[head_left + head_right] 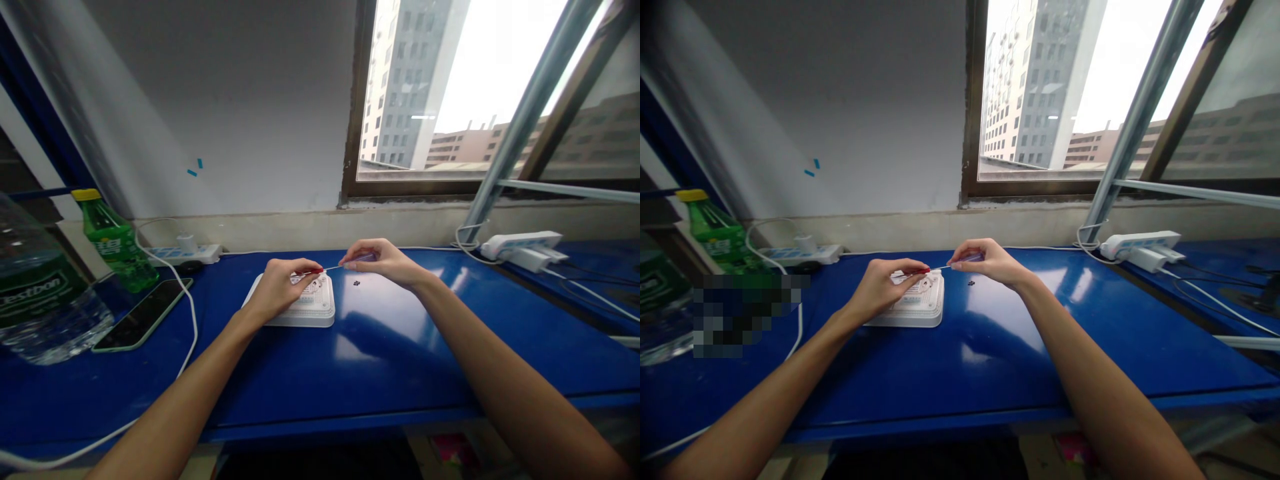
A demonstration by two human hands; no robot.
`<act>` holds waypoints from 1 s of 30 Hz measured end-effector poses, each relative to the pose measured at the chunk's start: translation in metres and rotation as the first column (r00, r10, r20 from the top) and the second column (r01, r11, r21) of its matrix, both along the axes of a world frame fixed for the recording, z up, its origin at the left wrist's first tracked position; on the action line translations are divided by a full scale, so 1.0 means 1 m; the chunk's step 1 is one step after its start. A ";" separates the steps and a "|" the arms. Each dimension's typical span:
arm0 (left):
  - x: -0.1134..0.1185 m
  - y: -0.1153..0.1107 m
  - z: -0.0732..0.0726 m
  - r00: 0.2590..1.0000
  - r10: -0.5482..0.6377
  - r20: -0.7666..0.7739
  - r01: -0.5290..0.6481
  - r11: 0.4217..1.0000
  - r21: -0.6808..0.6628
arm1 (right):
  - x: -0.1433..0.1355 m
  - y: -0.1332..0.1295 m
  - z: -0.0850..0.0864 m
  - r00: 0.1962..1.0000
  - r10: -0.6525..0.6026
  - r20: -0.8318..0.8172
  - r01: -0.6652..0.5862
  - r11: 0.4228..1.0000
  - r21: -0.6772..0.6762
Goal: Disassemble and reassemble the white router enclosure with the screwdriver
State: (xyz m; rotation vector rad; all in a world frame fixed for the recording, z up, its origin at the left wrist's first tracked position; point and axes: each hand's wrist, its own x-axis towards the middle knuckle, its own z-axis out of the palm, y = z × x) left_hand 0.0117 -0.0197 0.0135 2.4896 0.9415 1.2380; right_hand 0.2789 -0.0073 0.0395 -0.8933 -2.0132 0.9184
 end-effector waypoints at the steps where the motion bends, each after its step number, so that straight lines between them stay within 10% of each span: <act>1: 0.001 -0.001 0.000 1.000 -0.007 -0.001 0.007 1.000 -0.002 | -0.001 0.000 -0.001 1.000 0.010 0.000 -0.010 1.000 -0.004; 21: 0.002 -0.005 0.001 0.989 -0.112 0.102 0.138 0.944 -0.301 | -0.035 -0.005 -0.018 0.989 0.137 -0.057 -0.135 0.990 0.032; 30: -0.009 0.003 0.003 0.973 0.182 0.141 -0.157 0.973 -0.168 | -0.018 0.007 -0.020 0.993 0.112 -0.031 -0.116 0.985 -0.125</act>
